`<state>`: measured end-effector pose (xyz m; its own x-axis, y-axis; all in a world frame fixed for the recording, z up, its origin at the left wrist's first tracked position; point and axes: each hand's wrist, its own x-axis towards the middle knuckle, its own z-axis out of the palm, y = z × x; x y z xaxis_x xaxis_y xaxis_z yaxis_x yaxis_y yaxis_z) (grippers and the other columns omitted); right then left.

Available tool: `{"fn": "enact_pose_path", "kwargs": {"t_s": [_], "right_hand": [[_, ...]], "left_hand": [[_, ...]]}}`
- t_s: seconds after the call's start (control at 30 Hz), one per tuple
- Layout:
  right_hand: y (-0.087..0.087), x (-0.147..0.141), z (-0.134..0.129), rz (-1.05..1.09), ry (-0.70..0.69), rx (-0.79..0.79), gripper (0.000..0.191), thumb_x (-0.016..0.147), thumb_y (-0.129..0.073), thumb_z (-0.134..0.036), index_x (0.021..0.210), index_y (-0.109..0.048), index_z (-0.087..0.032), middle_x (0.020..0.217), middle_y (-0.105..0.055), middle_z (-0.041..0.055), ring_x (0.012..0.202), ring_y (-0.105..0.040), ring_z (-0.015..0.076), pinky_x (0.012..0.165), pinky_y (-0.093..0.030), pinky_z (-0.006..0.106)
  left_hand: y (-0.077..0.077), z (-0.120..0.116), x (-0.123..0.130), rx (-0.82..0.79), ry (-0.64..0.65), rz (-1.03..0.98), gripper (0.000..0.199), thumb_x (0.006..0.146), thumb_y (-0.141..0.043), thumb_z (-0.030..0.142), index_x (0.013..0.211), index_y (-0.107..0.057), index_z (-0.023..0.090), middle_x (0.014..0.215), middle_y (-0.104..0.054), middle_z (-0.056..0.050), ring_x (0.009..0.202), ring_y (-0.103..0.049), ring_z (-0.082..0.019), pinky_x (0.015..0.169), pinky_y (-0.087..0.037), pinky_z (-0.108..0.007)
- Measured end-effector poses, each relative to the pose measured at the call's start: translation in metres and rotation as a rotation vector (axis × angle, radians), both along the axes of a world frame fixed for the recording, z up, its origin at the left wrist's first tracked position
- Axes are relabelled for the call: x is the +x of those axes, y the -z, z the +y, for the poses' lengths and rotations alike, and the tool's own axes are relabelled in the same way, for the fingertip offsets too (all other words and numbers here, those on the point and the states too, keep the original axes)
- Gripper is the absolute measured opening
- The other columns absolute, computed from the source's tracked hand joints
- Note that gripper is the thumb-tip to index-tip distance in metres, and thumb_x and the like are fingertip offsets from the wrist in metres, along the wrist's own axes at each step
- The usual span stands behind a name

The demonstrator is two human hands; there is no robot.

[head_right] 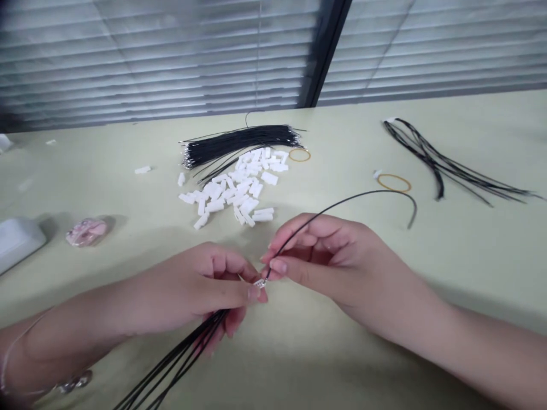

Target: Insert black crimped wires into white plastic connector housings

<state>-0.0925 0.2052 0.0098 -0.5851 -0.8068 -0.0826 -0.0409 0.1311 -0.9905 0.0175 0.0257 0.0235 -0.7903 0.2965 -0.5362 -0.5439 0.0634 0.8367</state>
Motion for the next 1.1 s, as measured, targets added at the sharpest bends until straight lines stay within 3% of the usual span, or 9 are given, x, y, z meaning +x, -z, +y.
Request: {"fn": "enact_pose_path", "kwargs": {"t_s": [0.27, 0.73, 0.9, 1.1], "right_hand": [[-0.0032, 0.0003, -0.0008, 0.103, 0.016, -0.014, 0.018, 0.074, -0.080, -0.039, 0.076, -0.069, -0.025, 0.068, -0.071, 0.0003, 0.061, -0.067, 0.0087, 0.057, -0.054, 0.009], [-0.0060, 0.0028, 0.0025, 0.154, 0.031, 0.065, 0.026, 0.075, -0.077, -0.045, 0.077, -0.067, -0.021, 0.066, -0.068, 0.0023, 0.058, -0.063, 0.0116, 0.052, -0.051, 0.016], [-0.0053, 0.0042, 0.0049, 0.152, 0.027, 0.051, 0.024, 0.073, -0.081, -0.042, 0.078, -0.067, -0.023, 0.066, -0.067, -0.0005, 0.062, -0.064, 0.0109, 0.056, -0.052, 0.015], [-0.0077, 0.0095, 0.0003, 0.283, 0.049, 0.031, 0.030, 0.077, -0.076, -0.052, 0.074, -0.065, -0.024, 0.067, -0.069, 0.0008, 0.060, -0.064, 0.0115, 0.055, -0.053, 0.018]], "left_hand": [[-0.0023, 0.0023, 0.0008, -0.042, -0.018, -0.037, 0.031, 0.089, -0.059, 0.039, 0.069, -0.055, 0.015, 0.058, -0.057, 0.003, 0.045, -0.051, -0.005, 0.045, -0.040, -0.012], [-0.0034, 0.0031, 0.0031, -0.179, -0.017, -0.016, 0.025, 0.090, -0.057, 0.041, 0.090, -0.063, 0.017, 0.060, -0.057, 0.003, 0.043, -0.044, -0.004, 0.040, -0.033, -0.010], [-0.0052, 0.0032, 0.0028, -0.198, -0.009, 0.003, 0.025, 0.089, -0.056, 0.040, 0.091, -0.063, 0.016, 0.059, -0.055, 0.004, 0.043, -0.043, -0.004, 0.039, -0.031, -0.010], [-0.0050, 0.0033, 0.0027, -0.218, -0.003, 0.016, 0.024, 0.089, -0.056, 0.039, 0.090, -0.063, 0.016, 0.059, -0.056, 0.003, 0.043, -0.043, -0.004, 0.040, -0.032, -0.011]]}}
